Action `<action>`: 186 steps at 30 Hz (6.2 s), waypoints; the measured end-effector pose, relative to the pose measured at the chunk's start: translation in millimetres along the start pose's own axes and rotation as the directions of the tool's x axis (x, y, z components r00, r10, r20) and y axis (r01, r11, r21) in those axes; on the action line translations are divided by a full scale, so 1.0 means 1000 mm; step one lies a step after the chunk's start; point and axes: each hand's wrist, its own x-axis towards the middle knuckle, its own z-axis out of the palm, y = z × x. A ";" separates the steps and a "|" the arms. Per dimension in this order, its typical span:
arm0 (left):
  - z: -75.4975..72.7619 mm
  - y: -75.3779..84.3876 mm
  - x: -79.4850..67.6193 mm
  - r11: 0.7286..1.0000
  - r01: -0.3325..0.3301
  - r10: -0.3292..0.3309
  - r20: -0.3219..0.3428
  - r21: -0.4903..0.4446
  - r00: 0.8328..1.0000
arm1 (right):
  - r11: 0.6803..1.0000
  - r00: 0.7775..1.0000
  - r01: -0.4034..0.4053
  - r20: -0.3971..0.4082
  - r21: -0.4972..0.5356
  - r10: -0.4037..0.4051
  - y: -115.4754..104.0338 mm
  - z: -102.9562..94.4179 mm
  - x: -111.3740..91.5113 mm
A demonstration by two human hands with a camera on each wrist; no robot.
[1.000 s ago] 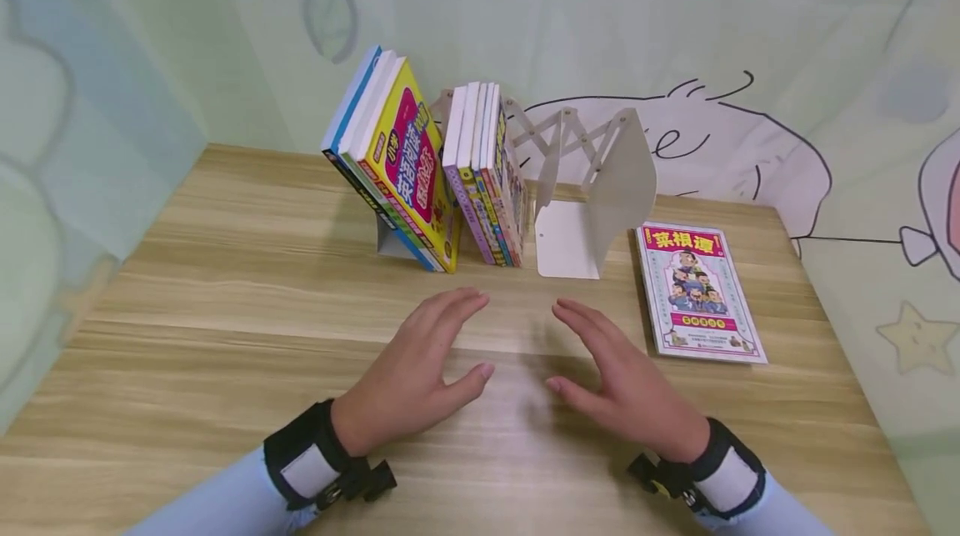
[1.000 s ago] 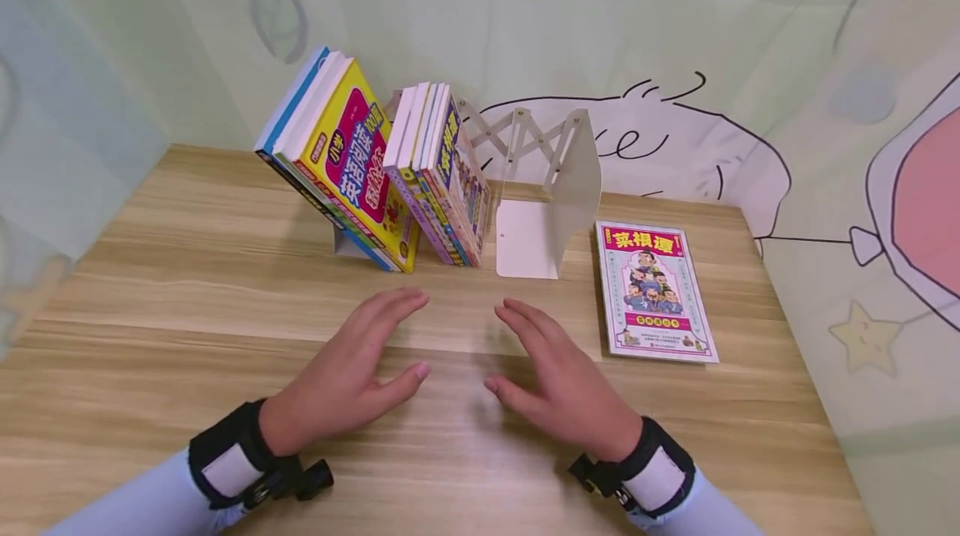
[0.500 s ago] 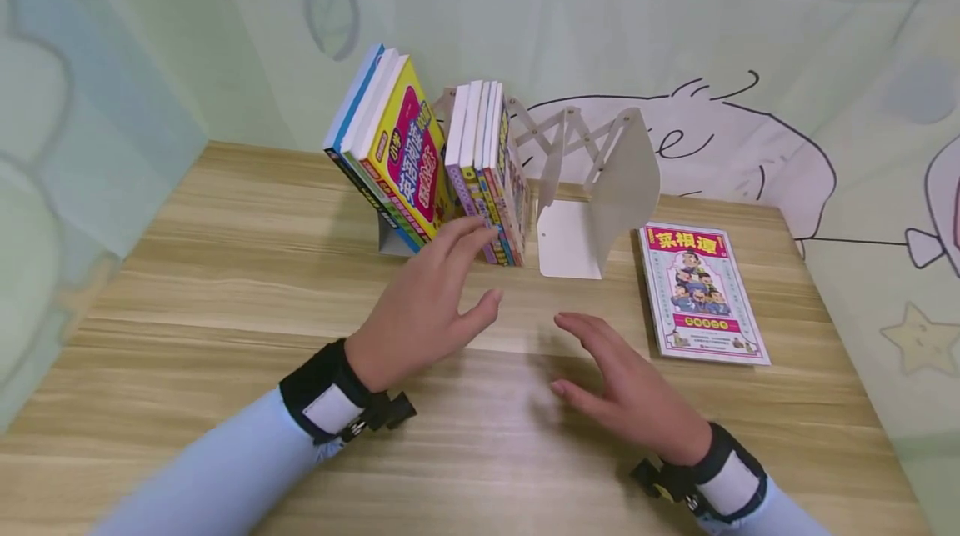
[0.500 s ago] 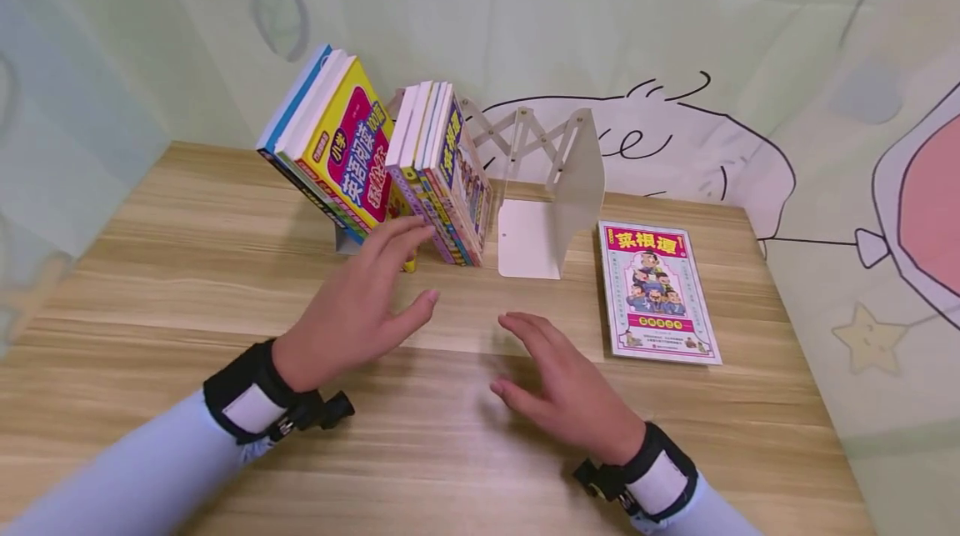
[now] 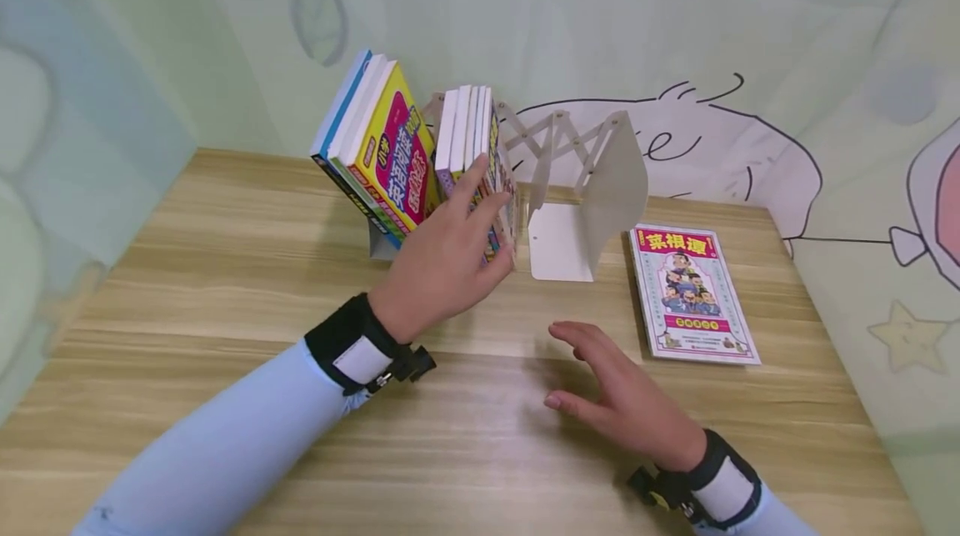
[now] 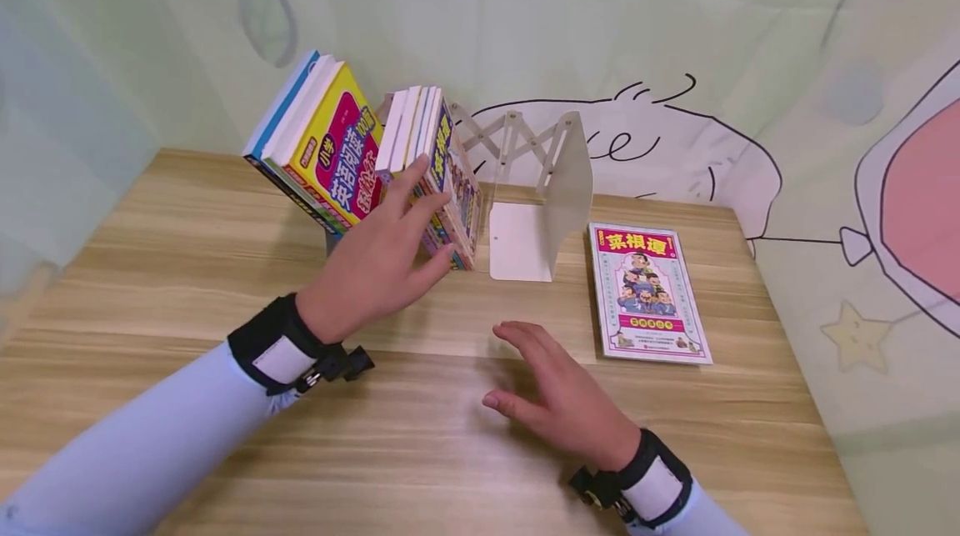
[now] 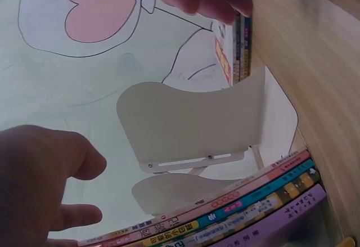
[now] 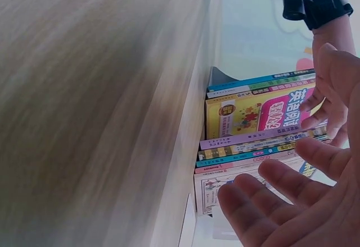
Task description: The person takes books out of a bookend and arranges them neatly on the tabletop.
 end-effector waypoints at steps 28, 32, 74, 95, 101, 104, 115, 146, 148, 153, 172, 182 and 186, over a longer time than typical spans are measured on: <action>0.011 -0.005 -0.019 0.994 -0.105 0.107 -0.101 0.025 0.989 | 0.998 0.999 -0.024 0.026 0.050 0.023 0.001 0.006 -0.004; 0.015 -0.006 -0.013 0.998 -0.053 0.054 -0.055 0.021 0.997 | 0.999 1.000 -0.024 0.020 0.045 0.023 0.001 0.006 -0.005; 0.015 0.000 -0.018 0.996 -0.067 0.073 -0.102 0.066 0.992 | 0.991 0.996 -0.080 0.050 0.108 0.075 0.008 0.010 -0.008; 0.020 0.000 -0.029 0.965 0.091 -0.091 0.011 -0.244 0.996 | 0.996 0.998 -0.056 0.007 0.076 0.056 0.013 0.000 -0.005; 0.015 -0.004 -0.040 0.955 -0.018 -0.031 -0.159 -0.295 0.987 | 0.995 0.998 -0.062 -0.009 0.074 0.063 0.014 -0.001 -0.005; 0.014 -0.006 -0.047 0.933 -0.052 -0.020 -0.195 -0.357 0.980 | 0.993 0.994 -0.094 -0.044 0.068 0.097 0.015 -0.002 -0.005; 0.011 0.007 -0.068 0.806 -0.139 0.075 -0.134 -0.575 0.988 | 0.981 0.957 -0.082 -0.261 0.174 0.126 0.007 -0.019 0.005; 0.014 0.011 -0.089 0.809 -0.046 0.100 0.061 -0.585 0.993 | 0.920 0.800 -0.162 -0.498 0.357 0.334 0.018 -0.041 -0.015; 0.014 0.009 -0.090 0.809 -0.036 0.093 0.067 -0.586 0.993 | 0.909 0.783 -0.205 -0.496 0.364 0.376 0.024 -0.049 -0.019; 0.014 0.008 -0.092 0.794 -0.012 0.085 0.092 -0.608 0.992 | 0.830 0.723 -0.223 -0.484 0.511 0.493 0.043 -0.068 -0.031; 0.014 0.007 -0.096 0.737 0.133 0.006 0.203 -0.663 0.979 | 0.451 0.575 -0.220 -0.259 0.865 0.776 0.109 -0.104 -0.049; 0.014 0.007 -0.096 0.788 0.144 -0.012 0.218 -0.598 0.976 | 0.479 0.454 -0.673 -0.196 0.563 0.869 0.122 -0.108 -0.041; 0.015 0.008 -0.097 0.807 0.123 -0.002 0.205 -0.577 0.979 | 0.556 0.511 -0.749 -0.220 0.360 0.831 0.124 -0.108 -0.038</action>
